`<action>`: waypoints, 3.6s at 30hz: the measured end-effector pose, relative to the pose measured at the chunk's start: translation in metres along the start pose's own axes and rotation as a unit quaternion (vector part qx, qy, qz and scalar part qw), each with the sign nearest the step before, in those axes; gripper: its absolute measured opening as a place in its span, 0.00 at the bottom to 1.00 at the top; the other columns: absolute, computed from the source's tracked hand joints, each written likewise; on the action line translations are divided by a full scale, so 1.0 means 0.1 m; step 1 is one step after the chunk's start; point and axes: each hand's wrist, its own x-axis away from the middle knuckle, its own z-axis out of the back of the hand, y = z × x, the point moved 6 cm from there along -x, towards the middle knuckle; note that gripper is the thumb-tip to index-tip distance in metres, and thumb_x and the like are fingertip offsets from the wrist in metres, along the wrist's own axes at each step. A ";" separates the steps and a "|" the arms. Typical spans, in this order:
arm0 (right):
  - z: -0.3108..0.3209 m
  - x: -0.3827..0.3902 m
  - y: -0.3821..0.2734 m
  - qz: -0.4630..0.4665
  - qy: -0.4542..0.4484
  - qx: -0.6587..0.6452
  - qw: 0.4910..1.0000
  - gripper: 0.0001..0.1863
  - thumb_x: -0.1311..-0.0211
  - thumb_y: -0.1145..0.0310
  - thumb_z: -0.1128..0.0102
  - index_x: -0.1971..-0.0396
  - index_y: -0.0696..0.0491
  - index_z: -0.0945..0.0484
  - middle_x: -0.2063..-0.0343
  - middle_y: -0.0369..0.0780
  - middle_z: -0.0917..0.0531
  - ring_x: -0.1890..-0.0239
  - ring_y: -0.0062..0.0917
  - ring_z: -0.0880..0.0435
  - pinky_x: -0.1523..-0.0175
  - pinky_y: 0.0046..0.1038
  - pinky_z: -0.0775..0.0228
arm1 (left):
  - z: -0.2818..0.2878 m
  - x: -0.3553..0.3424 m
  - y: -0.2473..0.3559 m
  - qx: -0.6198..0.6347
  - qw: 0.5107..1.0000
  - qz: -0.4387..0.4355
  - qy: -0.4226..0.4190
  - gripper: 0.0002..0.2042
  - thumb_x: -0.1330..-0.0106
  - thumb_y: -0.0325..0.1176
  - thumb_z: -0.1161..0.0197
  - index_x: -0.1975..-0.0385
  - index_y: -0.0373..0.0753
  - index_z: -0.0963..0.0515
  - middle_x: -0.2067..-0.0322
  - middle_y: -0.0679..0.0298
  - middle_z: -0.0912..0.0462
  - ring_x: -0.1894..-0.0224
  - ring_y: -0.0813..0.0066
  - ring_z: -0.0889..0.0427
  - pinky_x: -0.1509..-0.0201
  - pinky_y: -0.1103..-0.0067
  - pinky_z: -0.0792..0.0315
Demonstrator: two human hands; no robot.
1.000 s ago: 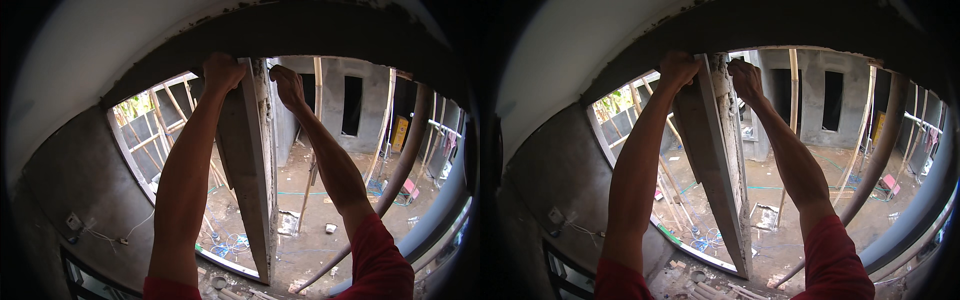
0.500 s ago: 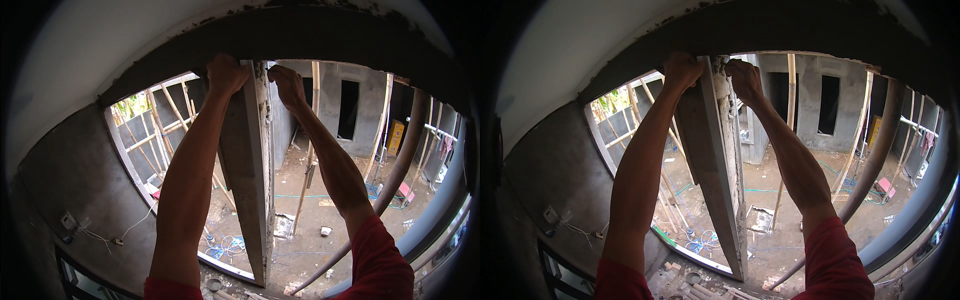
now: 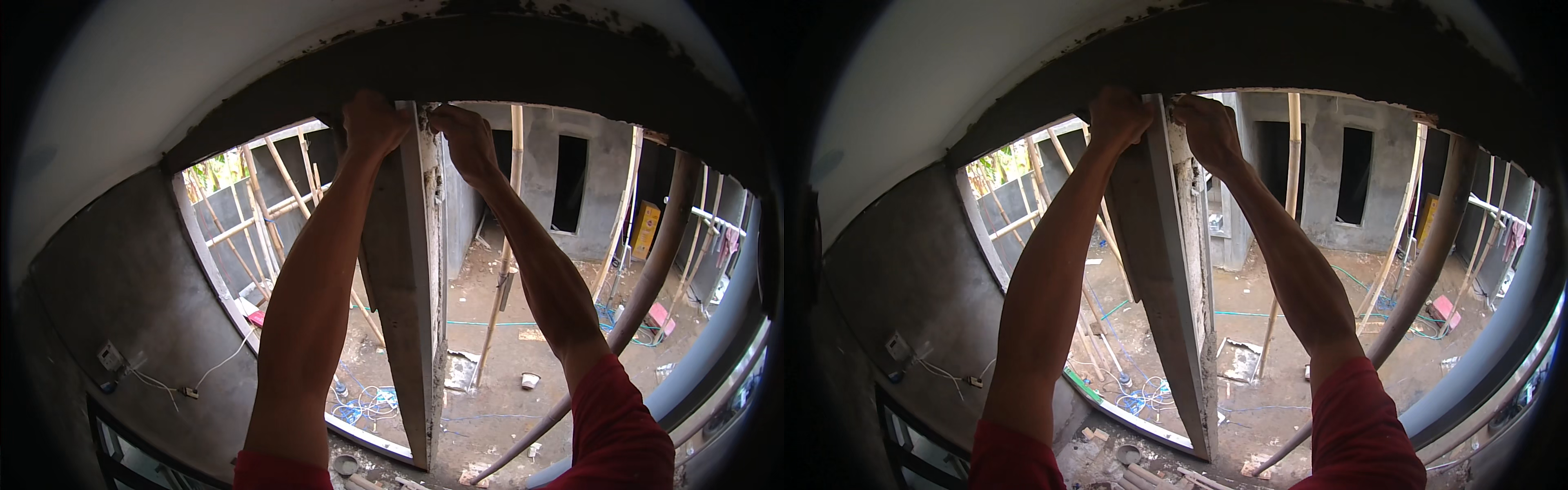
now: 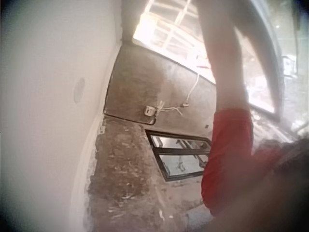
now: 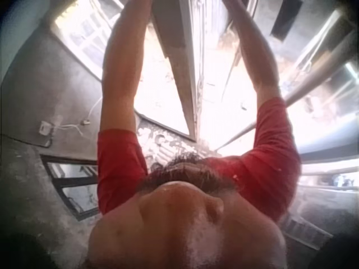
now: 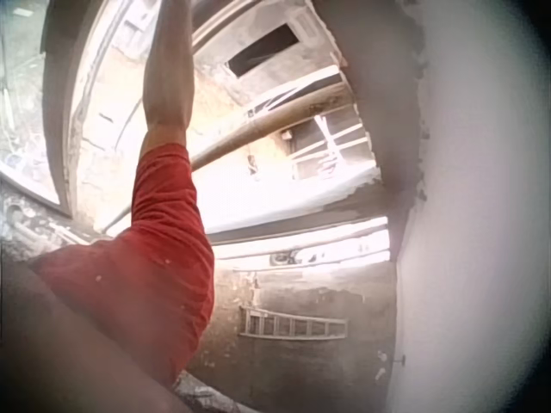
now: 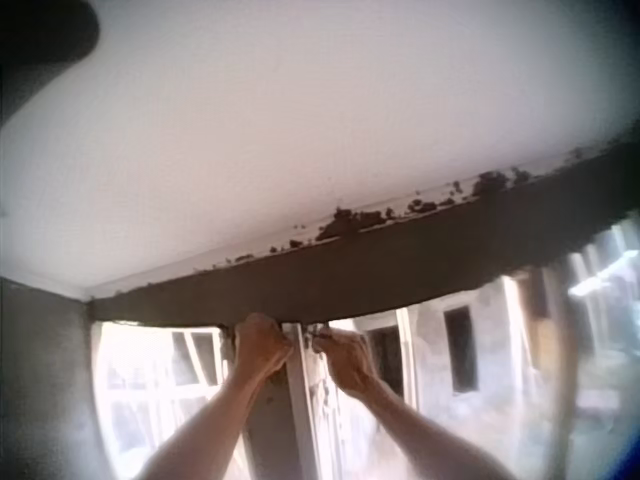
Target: The person applies wet mortar to the inner edge of a concrete window frame using a trowel.
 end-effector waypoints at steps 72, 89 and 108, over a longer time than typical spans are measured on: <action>0.32 0.71 0.33 0.039 0.196 0.176 0.964 0.27 0.51 0.78 0.39 0.48 0.55 0.35 0.55 0.49 0.30 0.50 0.45 0.29 0.46 0.44 0.36 | 0.22 0.31 0.19 -0.059 0.992 -0.069 0.084 0.10 0.48 0.41 0.33 0.74 0.41 0.18 0.73 0.58 0.16 0.66 0.59 0.16 0.59 0.67 0.24; 0.58 6.29 1.91 -0.448 -0.175 0.163 0.862 0.12 0.52 0.67 0.39 0.68 0.57 0.25 0.73 0.48 0.21 0.67 0.39 0.20 0.60 0.37 0.27 | 0.60 1.65 -0.19 -0.098 0.993 -0.066 -0.016 0.10 0.45 0.32 0.31 0.69 0.37 0.24 0.75 0.61 0.18 0.68 0.64 0.18 0.59 0.70 0.28; 2.67 10.91 -1.17 -0.884 -0.161 -0.022 0.438 0.34 0.34 0.44 0.57 0.52 0.64 0.24 0.53 0.53 0.20 0.53 0.45 0.20 0.47 0.48 0.29 | 1.52 9.93 -1.21 0.021 0.247 0.791 -0.560 0.34 0.34 0.63 0.50 0.42 0.37 0.34 0.52 0.50 0.20 0.61 0.45 0.16 0.54 0.44 0.28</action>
